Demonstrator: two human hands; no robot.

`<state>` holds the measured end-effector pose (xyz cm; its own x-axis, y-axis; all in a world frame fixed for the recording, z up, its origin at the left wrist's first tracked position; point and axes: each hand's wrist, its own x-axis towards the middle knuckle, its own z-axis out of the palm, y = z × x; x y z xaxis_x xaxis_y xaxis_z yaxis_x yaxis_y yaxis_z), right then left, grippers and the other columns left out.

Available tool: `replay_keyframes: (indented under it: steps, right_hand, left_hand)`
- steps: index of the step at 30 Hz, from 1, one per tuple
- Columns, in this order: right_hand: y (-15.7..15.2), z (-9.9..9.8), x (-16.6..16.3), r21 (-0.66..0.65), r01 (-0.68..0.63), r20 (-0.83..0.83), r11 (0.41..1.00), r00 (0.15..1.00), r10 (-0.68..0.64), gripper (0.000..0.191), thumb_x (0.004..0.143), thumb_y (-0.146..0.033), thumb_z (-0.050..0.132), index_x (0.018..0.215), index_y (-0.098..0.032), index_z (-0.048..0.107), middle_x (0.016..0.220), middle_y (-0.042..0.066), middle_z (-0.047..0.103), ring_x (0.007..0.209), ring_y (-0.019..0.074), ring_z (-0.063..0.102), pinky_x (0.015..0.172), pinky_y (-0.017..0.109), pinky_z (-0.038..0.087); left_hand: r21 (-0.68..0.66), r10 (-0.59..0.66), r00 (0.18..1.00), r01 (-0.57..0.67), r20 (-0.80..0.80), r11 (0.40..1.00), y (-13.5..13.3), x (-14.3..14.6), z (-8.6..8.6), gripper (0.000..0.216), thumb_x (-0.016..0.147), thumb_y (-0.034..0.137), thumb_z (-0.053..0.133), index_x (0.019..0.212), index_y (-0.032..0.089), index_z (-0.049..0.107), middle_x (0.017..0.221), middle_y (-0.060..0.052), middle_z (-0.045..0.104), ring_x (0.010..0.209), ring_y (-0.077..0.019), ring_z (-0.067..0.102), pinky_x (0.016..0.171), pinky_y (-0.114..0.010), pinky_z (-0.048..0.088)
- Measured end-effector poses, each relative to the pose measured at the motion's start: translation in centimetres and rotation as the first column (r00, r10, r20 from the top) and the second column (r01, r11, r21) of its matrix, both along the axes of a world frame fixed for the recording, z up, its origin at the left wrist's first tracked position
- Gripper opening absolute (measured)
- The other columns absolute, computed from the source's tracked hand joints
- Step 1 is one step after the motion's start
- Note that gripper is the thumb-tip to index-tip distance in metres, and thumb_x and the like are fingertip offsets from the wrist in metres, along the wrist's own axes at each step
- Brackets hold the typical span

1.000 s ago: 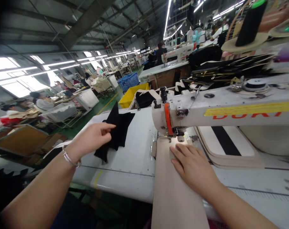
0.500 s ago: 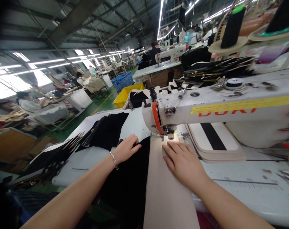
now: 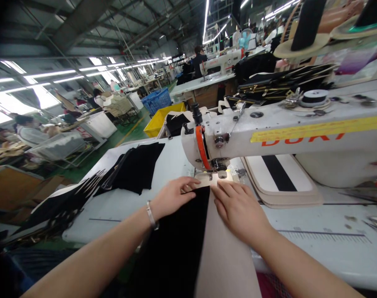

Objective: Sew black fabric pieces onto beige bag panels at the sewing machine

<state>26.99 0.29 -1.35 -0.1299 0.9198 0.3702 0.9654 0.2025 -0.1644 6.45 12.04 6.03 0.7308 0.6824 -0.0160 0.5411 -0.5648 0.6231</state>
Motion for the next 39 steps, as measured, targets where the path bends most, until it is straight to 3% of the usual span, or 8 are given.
replay_keyframes:
  steps: [2,5,12,20,24,27,39]
  right_hand:
    - [-0.1,0.1,0.1,-0.011,0.002,-0.007,1.000,1.000,-0.002,0.043,0.097,-0.031,0.041,0.138,-0.020,0.046,0.135,0.007,0.054,0.120,0.0258,0.048,0.099,0.044,0.037]
    - [0.0,0.3,0.3,-0.030,-0.006,-0.010,1.000,1.000,0.006,0.044,0.098,-0.032,0.040,0.140,-0.021,0.044,0.136,0.007,0.053,0.122,0.0258,0.047,0.099,0.044,0.037]
    - [0.1,0.1,0.2,-0.037,-0.004,-0.003,0.999,1.000,0.004,0.052,0.096,-0.048,0.043,0.142,-0.023,0.043,0.136,0.008,0.053,0.122,0.0274,0.048,0.098,0.045,0.038]
    - [0.1,0.1,0.2,-0.043,0.000,0.013,0.999,1.000,0.000,0.054,0.096,-0.049,0.042,0.142,-0.021,0.044,0.135,0.010,0.053,0.121,0.0295,0.048,0.098,0.047,0.039]
    - [0.1,0.1,0.2,-0.035,0.006,0.005,0.999,1.000,-0.006,0.053,0.095,-0.048,0.044,0.141,-0.022,0.045,0.134,0.009,0.054,0.120,0.0288,0.049,0.098,0.046,0.039]
    - [0.1,0.1,0.1,-0.028,0.005,-0.008,1.000,1.000,-0.005,0.050,0.095,-0.047,0.045,0.138,-0.022,0.047,0.134,0.009,0.053,0.120,0.0281,0.048,0.099,0.046,0.039]
    - [0.0,0.2,0.0,-0.028,0.019,0.005,0.999,1.000,-0.019,0.049,0.095,-0.045,0.045,0.138,-0.021,0.046,0.135,0.010,0.052,0.121,0.0295,0.048,0.100,0.047,0.040]
  left_hand:
    - [0.116,-0.006,1.000,0.003,0.021,0.993,-0.3,2.3,-2.6,0.027,0.081,0.014,0.064,0.106,0.023,0.069,0.101,-0.003,0.066,0.093,-0.0183,0.062,0.091,-0.031,0.049]
    - [0.206,0.003,1.000,-0.005,0.008,0.978,-0.1,3.5,-3.9,0.014,0.085,0.019,0.063,0.096,0.023,0.070,0.098,-0.004,0.063,0.092,-0.0197,0.061,0.089,-0.034,0.050]
    - [0.271,0.067,0.998,-0.063,-0.005,0.961,0.6,4.0,-3.9,0.008,0.087,0.020,0.062,0.091,0.022,0.068,0.097,-0.004,0.062,0.090,-0.0194,0.060,0.087,-0.033,0.051]
    - [0.327,0.076,0.997,-0.076,0.012,0.942,0.8,4.5,-4.0,0.007,0.087,0.017,0.062,0.090,0.020,0.068,0.098,-0.005,0.062,0.092,-0.0196,0.060,0.087,-0.034,0.051]
    - [0.422,-0.107,0.993,0.119,-0.052,0.899,-0.1,3.6,-3.8,0.014,0.092,0.019,0.056,0.098,0.019,0.068,0.104,-0.005,0.065,0.103,-0.0209,0.058,0.098,-0.038,0.047]
    - [0.442,-0.254,0.961,0.277,-0.112,0.853,-0.7,2.7,-3.9,0.022,0.096,0.021,0.050,0.113,0.015,0.063,0.120,-0.007,0.063,0.117,-0.0202,0.055,0.108,-0.038,0.041]
    - [0.469,-0.246,0.957,0.289,-0.153,0.834,-0.7,2.4,-4.8,0.029,0.099,0.024,0.044,0.126,0.018,0.053,0.130,-0.005,0.059,0.126,-0.0186,0.051,0.117,-0.040,0.033]
